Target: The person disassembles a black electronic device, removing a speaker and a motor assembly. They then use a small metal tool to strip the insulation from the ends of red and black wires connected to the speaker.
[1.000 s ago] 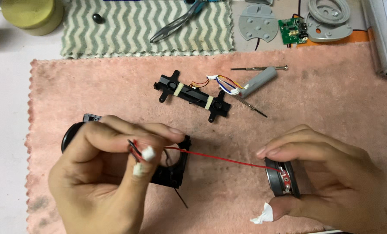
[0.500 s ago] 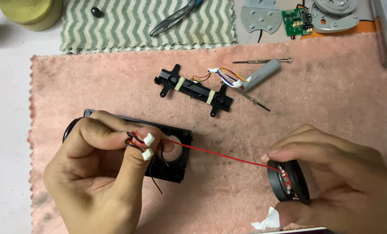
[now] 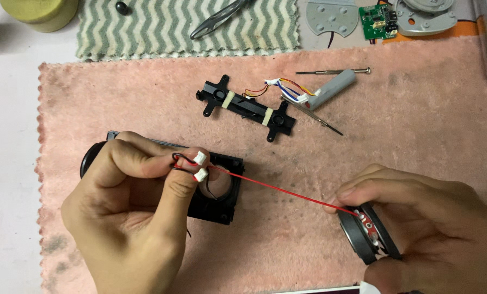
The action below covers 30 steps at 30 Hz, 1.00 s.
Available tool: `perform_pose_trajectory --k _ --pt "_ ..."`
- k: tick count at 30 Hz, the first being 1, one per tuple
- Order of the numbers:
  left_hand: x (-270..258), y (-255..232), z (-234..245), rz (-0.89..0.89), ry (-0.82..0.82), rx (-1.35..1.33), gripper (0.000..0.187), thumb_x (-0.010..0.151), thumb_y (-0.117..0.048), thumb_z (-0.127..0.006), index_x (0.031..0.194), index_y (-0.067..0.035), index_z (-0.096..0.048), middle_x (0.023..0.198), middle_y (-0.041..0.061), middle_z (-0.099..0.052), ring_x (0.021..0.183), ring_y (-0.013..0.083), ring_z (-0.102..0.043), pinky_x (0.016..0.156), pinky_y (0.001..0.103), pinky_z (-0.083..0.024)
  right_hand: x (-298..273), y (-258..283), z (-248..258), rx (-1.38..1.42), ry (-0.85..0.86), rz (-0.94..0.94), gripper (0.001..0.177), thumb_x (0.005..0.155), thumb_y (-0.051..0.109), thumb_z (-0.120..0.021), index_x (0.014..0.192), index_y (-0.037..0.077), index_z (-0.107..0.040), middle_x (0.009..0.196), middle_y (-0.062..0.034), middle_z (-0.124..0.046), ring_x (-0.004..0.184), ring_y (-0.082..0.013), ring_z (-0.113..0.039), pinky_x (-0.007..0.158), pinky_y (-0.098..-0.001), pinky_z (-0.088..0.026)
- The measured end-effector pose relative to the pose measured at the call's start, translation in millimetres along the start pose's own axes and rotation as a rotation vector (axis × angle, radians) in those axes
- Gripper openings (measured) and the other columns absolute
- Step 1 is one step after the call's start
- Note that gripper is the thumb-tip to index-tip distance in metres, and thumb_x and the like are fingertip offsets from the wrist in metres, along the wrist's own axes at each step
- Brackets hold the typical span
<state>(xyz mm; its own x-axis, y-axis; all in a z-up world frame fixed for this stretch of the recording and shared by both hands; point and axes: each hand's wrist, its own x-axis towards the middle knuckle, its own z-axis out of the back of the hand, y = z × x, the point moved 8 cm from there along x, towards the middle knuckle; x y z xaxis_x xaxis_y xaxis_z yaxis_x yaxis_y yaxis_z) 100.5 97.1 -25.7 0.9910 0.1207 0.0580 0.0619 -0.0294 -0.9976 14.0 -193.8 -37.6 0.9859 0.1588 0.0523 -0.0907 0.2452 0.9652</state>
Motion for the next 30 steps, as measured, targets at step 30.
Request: perform_pose_trajectory --k 30 --pt "-18.8 43.9 -41.6 0.441 0.483 -0.144 0.027 0.098 0.002 -0.088 0.12 0.001 -0.073 0.09 0.008 -0.073 0.073 0.019 -0.082 0.074 0.03 -0.073 4.5 -33.8 62.0 -0.864 -0.028 0.023 0.086 0.067 0.038 -0.103 0.15 0.026 -0.08 0.141 0.0007 -0.078 0.131 -0.0198 -0.069 0.112 -0.0343 -0.053"
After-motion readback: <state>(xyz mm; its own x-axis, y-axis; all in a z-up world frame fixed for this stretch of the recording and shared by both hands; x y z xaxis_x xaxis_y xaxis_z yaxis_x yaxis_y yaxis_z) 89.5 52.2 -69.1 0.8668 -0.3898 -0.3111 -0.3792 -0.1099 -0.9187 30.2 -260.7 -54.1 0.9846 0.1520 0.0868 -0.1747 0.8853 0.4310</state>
